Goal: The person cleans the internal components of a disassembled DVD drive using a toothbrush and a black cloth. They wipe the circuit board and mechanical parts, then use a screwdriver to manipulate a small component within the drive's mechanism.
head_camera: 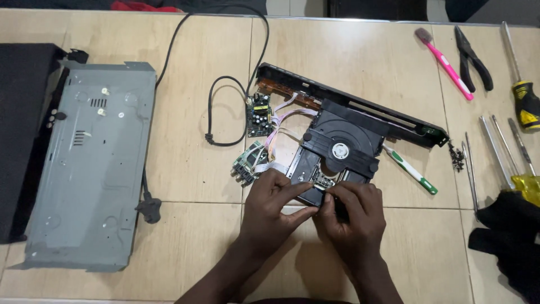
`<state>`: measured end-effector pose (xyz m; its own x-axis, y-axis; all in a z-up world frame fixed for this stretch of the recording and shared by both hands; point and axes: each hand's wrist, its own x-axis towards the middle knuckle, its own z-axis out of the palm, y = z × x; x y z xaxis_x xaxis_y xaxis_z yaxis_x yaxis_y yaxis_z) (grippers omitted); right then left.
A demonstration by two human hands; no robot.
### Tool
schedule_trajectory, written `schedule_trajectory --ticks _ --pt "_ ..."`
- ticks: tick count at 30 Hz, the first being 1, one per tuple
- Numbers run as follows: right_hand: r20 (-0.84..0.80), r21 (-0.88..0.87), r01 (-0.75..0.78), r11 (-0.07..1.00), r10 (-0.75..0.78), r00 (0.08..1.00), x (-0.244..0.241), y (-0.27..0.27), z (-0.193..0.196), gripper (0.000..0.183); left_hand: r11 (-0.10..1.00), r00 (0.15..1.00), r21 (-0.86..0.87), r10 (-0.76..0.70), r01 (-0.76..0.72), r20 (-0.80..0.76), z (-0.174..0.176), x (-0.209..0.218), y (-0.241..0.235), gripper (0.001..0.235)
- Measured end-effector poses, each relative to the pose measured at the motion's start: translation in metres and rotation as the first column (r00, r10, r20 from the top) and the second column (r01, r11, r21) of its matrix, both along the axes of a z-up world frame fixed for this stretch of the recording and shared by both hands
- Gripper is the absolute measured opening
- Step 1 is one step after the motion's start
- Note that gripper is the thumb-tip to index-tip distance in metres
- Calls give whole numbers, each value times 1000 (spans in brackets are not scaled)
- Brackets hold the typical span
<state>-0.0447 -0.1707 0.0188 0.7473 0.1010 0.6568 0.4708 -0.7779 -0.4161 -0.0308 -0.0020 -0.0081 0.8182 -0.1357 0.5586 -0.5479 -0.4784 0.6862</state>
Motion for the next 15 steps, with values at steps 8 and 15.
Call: schedule_trajectory --ticks 8,15 --pt "-23 8 5 1000 -5 1000 -1 -6 -4 6 1000 1000 -8 28 -28 2 0 -1 -2 46" --pt "-28 13 6 1000 -5 1000 -2 -8 -4 5 999 1000 24 30 -30 4 -1 -2 -2 46"
